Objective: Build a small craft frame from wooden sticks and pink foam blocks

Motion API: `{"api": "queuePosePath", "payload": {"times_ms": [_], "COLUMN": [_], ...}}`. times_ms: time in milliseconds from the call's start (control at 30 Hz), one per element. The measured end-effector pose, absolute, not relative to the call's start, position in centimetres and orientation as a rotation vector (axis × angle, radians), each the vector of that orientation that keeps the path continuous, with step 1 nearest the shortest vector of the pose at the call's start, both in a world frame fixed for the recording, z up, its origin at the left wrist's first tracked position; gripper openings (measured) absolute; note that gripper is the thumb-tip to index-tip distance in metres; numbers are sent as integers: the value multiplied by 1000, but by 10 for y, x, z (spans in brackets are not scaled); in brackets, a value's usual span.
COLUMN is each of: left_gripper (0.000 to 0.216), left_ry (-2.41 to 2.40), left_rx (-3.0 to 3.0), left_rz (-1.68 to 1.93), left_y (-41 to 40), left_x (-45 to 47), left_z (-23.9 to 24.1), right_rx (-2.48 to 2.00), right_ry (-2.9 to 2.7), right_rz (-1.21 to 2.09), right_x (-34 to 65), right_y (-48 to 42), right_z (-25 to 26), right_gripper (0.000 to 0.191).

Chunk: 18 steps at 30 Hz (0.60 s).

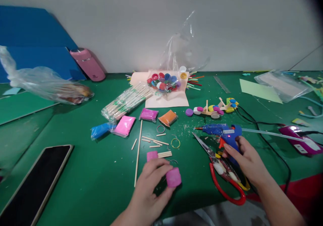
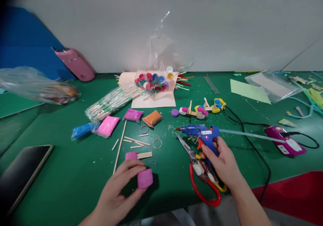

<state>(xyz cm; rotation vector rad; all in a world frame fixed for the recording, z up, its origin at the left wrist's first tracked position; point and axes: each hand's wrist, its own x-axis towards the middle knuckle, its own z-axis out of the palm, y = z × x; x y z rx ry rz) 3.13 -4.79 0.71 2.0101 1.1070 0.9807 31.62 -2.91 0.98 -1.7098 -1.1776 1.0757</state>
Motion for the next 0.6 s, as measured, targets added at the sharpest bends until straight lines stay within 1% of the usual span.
{"api": "queuePosePath", "payload": {"times_ms": [133,233,333,467,600], "left_gripper": [29,28,26,23,22], "left_ry": [1231,1238,1204,1176,1145], "left_rx": [2204,2269,2312,2318,2263], "left_rz": [833,748,657,522,486], "left_y": [-36,-32,-30,-25,-19], "left_x": [4,-7,-12,-13,-15], "left_z": [4,0,-2,0,3], "right_rx": [-1651,-1615,-1599,-1603,-1606], "right_ry": [-1183,-1235,-1270,-1301,-1330], "right_rz": [1194,1230,1263,1234,1230], "right_x": [298,288,283,282,282], "right_y": [-36,-39,-41,-42,-43], "right_z": [18,18,18,16,15], "right_gripper": [24,27,25,25,23]}}
